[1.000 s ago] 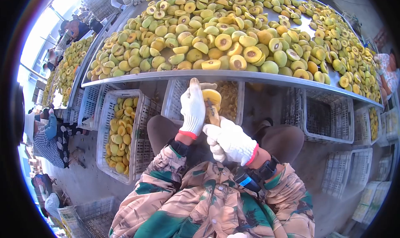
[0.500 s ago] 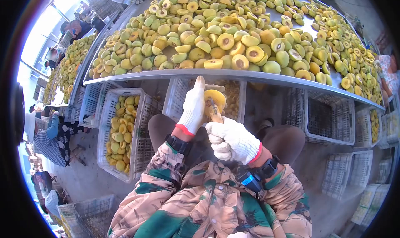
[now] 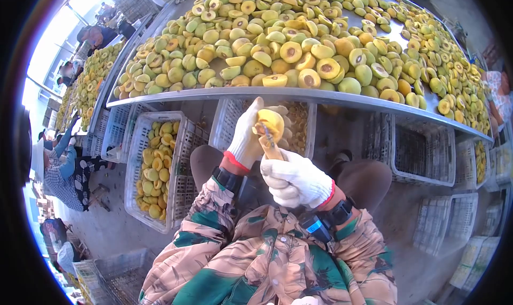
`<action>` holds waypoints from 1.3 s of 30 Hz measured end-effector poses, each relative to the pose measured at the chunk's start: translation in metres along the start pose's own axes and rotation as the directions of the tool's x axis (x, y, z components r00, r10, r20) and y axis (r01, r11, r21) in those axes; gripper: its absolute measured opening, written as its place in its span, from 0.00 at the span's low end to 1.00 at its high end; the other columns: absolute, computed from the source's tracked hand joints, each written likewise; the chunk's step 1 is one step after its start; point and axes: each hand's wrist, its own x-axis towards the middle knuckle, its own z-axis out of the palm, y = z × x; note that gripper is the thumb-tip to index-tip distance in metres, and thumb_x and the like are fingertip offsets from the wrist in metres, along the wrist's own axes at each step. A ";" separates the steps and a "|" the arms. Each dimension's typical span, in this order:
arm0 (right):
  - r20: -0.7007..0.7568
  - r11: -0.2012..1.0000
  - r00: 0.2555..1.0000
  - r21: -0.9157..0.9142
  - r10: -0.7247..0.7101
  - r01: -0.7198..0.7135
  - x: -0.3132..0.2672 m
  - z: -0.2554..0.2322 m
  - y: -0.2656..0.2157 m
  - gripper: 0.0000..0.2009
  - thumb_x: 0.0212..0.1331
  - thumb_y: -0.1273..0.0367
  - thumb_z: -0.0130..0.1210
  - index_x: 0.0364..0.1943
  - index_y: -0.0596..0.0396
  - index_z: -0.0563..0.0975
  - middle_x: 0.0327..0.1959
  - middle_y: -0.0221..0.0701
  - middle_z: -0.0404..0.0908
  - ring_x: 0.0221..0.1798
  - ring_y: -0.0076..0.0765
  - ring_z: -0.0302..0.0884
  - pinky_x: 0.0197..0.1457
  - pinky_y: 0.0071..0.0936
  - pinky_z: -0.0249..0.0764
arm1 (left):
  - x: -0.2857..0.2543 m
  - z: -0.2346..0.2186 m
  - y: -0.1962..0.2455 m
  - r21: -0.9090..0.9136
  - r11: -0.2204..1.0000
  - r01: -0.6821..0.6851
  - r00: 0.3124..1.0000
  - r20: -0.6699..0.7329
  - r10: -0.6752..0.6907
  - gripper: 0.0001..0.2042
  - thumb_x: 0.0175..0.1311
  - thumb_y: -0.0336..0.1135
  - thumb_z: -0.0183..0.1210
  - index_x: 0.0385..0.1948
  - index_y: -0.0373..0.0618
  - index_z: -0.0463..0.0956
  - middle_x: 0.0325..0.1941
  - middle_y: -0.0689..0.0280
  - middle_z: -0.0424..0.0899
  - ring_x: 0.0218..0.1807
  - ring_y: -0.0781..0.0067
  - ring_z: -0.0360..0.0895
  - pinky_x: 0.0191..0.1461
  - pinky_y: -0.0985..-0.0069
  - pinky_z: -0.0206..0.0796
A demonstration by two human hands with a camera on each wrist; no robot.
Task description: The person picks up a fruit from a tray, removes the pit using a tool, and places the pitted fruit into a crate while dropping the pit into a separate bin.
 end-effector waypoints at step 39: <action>-0.375 0.792 0.792 -0.574 -0.481 0.208 0.084 -0.008 0.015 0.10 0.63 0.68 0.53 0.46 0.54 0.74 0.18 0.27 0.70 0.14 0.24 0.65 0.16 0.23 0.63 | -0.026 -0.064 -0.024 0.286 0.895 -0.343 0.707 -0.549 0.446 0.19 0.73 0.48 0.44 0.53 0.45 0.75 0.54 0.56 0.79 0.56 0.59 0.75 0.59 0.68 0.65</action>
